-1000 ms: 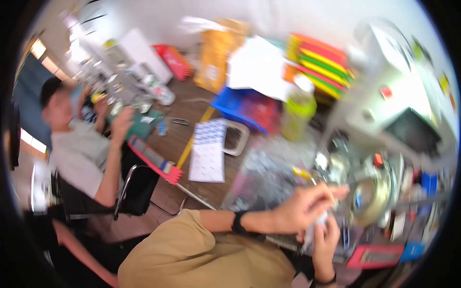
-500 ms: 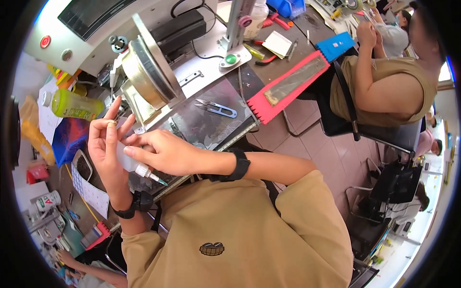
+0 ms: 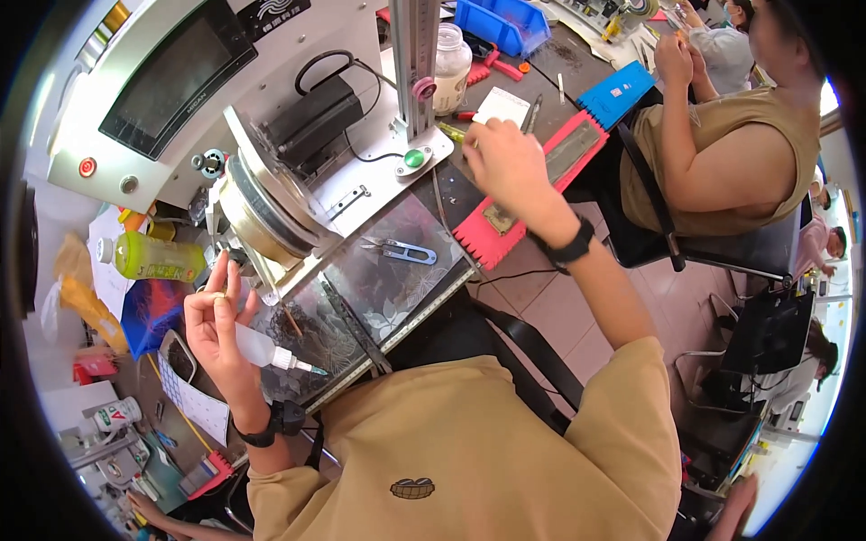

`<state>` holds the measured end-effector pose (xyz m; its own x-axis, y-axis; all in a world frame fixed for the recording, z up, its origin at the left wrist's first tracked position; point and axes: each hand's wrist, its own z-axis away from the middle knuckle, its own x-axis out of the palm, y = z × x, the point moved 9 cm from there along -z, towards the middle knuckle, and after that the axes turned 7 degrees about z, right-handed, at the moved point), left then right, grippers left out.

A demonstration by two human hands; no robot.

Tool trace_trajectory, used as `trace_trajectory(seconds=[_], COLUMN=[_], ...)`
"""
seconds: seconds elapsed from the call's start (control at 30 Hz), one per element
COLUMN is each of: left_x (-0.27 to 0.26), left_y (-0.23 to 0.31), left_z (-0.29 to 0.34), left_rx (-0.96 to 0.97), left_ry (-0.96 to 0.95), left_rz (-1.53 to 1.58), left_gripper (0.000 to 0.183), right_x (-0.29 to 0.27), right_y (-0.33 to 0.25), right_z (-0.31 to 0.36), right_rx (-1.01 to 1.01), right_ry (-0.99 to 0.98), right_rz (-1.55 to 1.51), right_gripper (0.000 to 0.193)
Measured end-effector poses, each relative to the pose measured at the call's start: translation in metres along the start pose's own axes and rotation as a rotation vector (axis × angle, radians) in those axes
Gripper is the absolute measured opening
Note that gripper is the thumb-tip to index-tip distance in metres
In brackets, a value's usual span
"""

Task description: Operating a small industrial machine to bond or process small electronic components at a workspace.

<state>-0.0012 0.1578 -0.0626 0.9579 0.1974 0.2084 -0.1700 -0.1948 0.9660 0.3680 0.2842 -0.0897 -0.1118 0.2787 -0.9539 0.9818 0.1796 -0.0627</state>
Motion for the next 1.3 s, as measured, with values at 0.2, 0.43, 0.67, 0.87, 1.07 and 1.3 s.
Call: trace_trajectory(seconds=[0.2, 0.43, 0.67, 0.87, 1.07, 1.3], left_x=[0.002, 0.005, 0.003, 0.003, -0.006, 0.005], left_y=[0.000, 0.001, -0.004, -0.007, -0.005, -0.005], left_z=[0.001, 0.003, 0.009, 0.007, 0.008, 0.011], left_rx=[0.019, 0.026, 0.032, 0.023, 0.053, 0.051], left_ry=[0.061, 0.079, 0.080, 0.085, 0.090, 0.103], left_rz=[-0.006, -0.013, -0.035, 0.003, -0.049, 0.029], left_gripper=[0.007, 0.007, 0.006, 0.004, 0.007, 0.007], right_x=[0.037, 0.047, -0.014, -0.075, -0.115, -0.108], right_y=[0.009, 0.016, 0.026, 0.034, 0.086, 0.049], right_z=[-0.038, -0.039, -0.012, 0.055, 0.127, 0.147], right_rx=[-0.030, -0.058, -0.026, 0.079, 0.328, 0.189], right_ry=[-0.040, -0.169, -0.179, -0.319, -0.360, -0.314], right_rz=[0.140, 0.084, 0.057, -0.311, -0.421, -0.733], right_gripper=[0.023, 0.024, 0.029, 0.025, 0.021, 0.025])
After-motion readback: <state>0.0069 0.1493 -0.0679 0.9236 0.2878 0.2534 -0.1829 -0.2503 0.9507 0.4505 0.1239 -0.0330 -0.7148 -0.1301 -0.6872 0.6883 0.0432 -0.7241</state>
